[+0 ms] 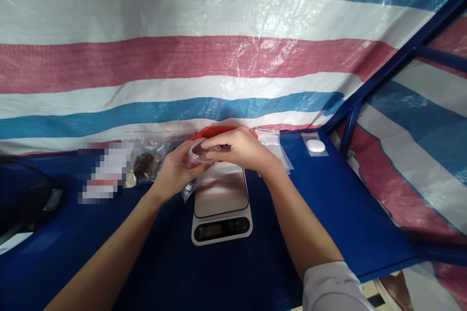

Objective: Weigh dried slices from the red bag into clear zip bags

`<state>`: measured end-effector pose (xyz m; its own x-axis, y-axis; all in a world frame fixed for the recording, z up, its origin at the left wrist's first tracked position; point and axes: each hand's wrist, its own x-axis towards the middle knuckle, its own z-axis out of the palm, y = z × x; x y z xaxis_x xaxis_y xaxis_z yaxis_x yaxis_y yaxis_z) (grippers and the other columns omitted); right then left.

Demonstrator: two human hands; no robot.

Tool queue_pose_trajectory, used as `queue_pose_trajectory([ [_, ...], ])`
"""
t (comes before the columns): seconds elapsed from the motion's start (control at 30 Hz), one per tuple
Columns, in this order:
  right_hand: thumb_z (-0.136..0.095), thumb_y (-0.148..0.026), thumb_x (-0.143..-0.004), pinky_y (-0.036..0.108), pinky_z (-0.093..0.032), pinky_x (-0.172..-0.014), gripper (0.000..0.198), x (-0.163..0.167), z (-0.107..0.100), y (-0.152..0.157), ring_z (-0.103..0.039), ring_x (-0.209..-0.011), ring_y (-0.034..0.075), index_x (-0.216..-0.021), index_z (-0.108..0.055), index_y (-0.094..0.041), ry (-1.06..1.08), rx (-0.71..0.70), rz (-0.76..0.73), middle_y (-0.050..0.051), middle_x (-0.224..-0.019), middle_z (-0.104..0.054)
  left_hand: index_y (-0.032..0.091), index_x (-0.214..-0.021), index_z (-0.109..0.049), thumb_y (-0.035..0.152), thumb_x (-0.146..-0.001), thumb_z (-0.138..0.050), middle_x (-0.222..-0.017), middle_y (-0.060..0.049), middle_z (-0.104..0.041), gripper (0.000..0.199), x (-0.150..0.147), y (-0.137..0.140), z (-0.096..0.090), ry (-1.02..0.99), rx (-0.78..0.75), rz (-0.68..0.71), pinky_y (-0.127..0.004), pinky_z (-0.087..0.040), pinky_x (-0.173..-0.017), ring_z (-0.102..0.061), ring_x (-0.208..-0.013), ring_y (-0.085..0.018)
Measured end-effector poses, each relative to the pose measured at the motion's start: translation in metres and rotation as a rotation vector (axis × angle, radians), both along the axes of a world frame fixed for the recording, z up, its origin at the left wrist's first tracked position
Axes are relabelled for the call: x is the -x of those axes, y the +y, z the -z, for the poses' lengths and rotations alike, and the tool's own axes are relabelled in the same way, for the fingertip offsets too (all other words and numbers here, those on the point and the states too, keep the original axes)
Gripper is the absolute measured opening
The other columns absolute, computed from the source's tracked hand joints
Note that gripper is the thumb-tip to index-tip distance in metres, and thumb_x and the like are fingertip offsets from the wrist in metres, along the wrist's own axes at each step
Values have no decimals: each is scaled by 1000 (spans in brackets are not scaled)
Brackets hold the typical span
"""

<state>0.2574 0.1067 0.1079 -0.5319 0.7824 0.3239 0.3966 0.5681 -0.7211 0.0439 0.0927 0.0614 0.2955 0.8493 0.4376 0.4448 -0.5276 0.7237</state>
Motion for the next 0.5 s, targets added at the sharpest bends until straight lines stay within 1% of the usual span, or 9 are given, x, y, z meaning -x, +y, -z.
queue_pose_trajectory([
  [0.07,-71,-32,-86,30,-57,-76,22,-9,2,5,-73,-79,19,-105,-80,-26,31,24,67,0,-96,-79,20,-123,-66,43,-80,-77,-115,-9,-73,50,2,1,-1,-9,12,-37,-43,-54,-97,-70,-104,-27],
  [0.17,-70,-27,-86,29,-56,-77,20,-20,9,13,-74,-83,19,-103,-81,-25,-53,42,154,1,-99,-80,20,-118,-68,46,-81,-76,-108,-8,-75,46,6,3,-3,-5,27,-88,-42,-55,-94,-71,-98,-26],
  [0.27,-66,-25,-88,29,-53,-79,19,-20,18,21,-73,-85,19,-100,-81,-26,-280,11,191,1,-99,-80,20,-117,-69,47,-82,-76,-107,-7,-75,45,8,5,-2,8,16,-105,-41,-56,-91,-71,-97,-26],
  [0.37,-64,-27,-90,31,-51,-81,19,-8,27,25,-71,-88,21,-95,-82,-27,-545,-28,240,2,-98,-80,21,-117,-69,48,-81,-76,-105,-7,-75,46,9,6,-1,10,1,-108,-40,-57,-88,-71,-95,-25],
  [0.43,-64,-29,-90,31,-50,-82,19,1,32,26,-70,-94,23,-97,-81,-27,-655,-30,277,4,-102,-79,21,-115,-70,48,-81,-76,-104,-6,-75,44,8,6,0,11,-1,-110,-39,-58,-87,-71,-93,-24],
  [0.5,-64,-33,-90,31,-50,-83,22,7,36,26,-68,-99,24,-103,-80,-26,-710,-29,307,6,-107,-78,21,-114,-70,47,-81,-76,-104,-6,-75,42,8,5,0,17,4,-109,-39,-57,-88,-71,-93,-24],
])
